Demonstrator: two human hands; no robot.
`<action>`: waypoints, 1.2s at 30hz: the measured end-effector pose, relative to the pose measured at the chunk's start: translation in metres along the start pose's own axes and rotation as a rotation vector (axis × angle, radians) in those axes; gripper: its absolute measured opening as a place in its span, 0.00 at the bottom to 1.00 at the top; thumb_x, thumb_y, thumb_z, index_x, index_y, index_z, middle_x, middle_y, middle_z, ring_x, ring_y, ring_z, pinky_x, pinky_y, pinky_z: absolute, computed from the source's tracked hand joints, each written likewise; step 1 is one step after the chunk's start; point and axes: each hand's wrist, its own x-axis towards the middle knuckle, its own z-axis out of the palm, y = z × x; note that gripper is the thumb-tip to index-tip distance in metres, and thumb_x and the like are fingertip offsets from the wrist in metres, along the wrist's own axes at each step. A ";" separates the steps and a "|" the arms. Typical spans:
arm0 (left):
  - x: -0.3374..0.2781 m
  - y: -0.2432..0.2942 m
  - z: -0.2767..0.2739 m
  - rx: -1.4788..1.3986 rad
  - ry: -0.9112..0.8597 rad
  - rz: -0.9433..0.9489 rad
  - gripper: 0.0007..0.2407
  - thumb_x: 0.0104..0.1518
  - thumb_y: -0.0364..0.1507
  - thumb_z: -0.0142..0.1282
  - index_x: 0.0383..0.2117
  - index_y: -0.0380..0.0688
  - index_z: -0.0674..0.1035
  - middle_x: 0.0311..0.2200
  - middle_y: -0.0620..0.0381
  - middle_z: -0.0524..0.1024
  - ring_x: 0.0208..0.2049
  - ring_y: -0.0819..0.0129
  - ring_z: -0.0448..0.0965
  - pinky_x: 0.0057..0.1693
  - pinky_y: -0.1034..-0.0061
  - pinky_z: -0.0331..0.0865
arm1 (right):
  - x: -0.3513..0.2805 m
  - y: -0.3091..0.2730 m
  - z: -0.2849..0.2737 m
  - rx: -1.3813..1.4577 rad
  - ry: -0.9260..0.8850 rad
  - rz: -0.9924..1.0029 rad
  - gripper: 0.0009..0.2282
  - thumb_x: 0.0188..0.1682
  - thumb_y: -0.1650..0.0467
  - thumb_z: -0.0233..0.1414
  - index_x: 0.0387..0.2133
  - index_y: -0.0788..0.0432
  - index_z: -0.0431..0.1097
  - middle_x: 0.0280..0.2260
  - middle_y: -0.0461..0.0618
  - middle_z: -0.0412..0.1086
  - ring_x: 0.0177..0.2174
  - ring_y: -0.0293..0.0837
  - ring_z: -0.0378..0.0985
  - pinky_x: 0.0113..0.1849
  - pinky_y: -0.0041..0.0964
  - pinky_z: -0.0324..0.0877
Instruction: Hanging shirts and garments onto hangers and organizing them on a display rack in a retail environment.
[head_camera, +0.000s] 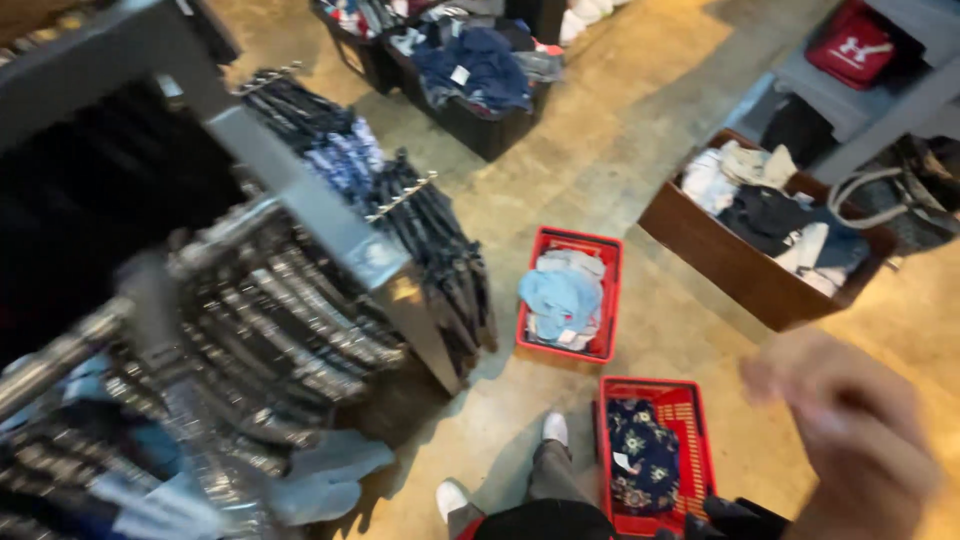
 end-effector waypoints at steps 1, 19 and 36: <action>0.012 0.012 0.027 -0.019 -0.041 0.020 0.15 0.53 0.30 0.55 0.46 0.39 0.74 0.38 0.37 0.78 0.40 0.43 0.81 0.46 0.61 0.73 | 0.011 0.015 -0.016 -0.007 0.012 0.005 0.06 0.51 0.70 0.52 0.30 0.62 0.69 0.36 0.52 0.73 0.37 0.48 0.72 0.45 0.42 0.67; 0.173 -0.089 0.502 -0.092 -0.479 -0.201 0.12 0.42 0.28 0.60 0.31 0.34 0.83 0.22 0.40 0.80 0.26 0.59 0.84 0.37 0.63 0.75 | -0.129 0.672 -0.315 -0.644 0.016 0.815 0.09 0.47 0.68 0.50 0.32 0.57 0.78 0.32 0.51 0.79 0.34 0.45 0.79 0.41 0.43 0.73; 0.174 -0.304 0.661 0.008 -0.520 -0.507 0.16 0.49 0.38 0.63 0.34 0.36 0.84 0.22 0.44 0.82 0.26 0.64 0.82 0.39 0.65 0.74 | -0.202 0.956 -0.293 -1.061 0.196 1.056 0.15 0.40 0.59 0.58 0.41 0.43 0.82 0.38 0.53 0.79 0.41 0.50 0.82 0.45 0.47 0.74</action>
